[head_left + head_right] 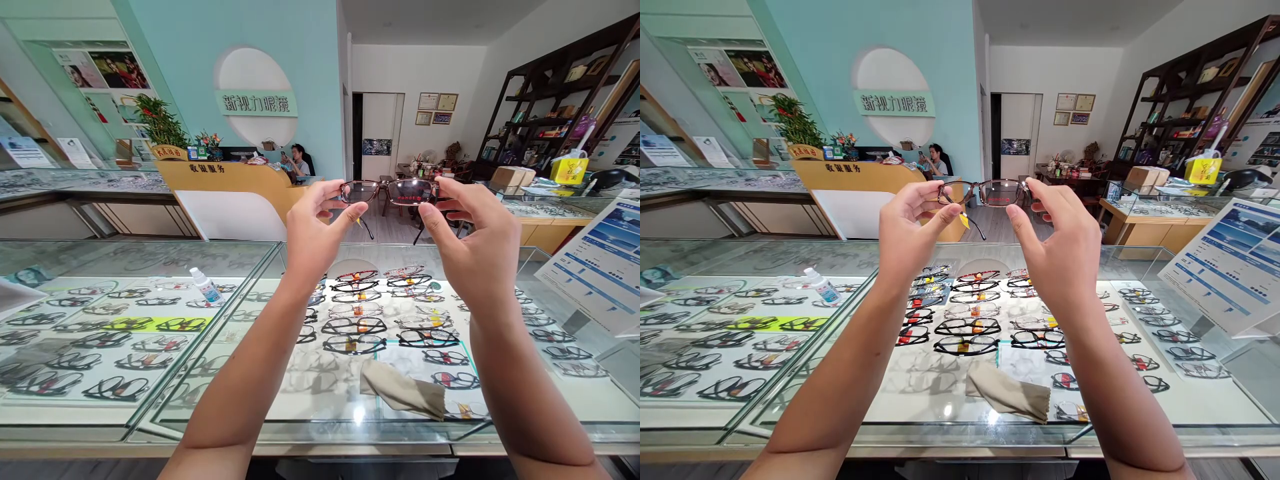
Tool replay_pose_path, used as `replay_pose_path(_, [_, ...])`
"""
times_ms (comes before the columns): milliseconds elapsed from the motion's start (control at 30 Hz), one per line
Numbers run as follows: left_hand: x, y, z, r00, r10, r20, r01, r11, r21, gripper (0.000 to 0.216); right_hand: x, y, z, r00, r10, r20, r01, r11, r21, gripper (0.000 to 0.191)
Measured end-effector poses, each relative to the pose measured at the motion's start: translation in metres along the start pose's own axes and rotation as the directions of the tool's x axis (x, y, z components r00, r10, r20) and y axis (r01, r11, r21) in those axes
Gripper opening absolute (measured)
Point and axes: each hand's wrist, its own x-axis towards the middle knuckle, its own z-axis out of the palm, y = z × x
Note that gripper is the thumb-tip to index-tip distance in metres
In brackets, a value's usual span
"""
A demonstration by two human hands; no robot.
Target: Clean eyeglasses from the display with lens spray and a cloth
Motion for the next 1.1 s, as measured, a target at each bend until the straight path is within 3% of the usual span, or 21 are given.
replay_pose_path(200, [0.0, 0.001, 0.001, 0.997, 0.064, -0.041, -0.062, 0.996, 0.06, 0.057, 0.0, 0.001, 0.001, 1.0, -0.003, -0.005, 0.004, 1.0, 0.004, 0.035])
replay_pose_path(600, [-0.014, 0.026, 0.005, 0.951, 0.234, -0.202, -0.187, 0.956, 0.226, 0.05, 0.002, 0.003, 0.004, 0.994, 0.087, 0.07, -0.088, 0.996, 0.013, 0.041])
replay_pose_path(1100, [-0.016, 0.024, 0.009, 0.899, 0.358, -0.254, -0.283, 0.915, 0.287, 0.054, 0.004, 0.005, 0.007, 0.986, 0.119, 0.116, -0.122, 0.992, 0.02, 0.043])
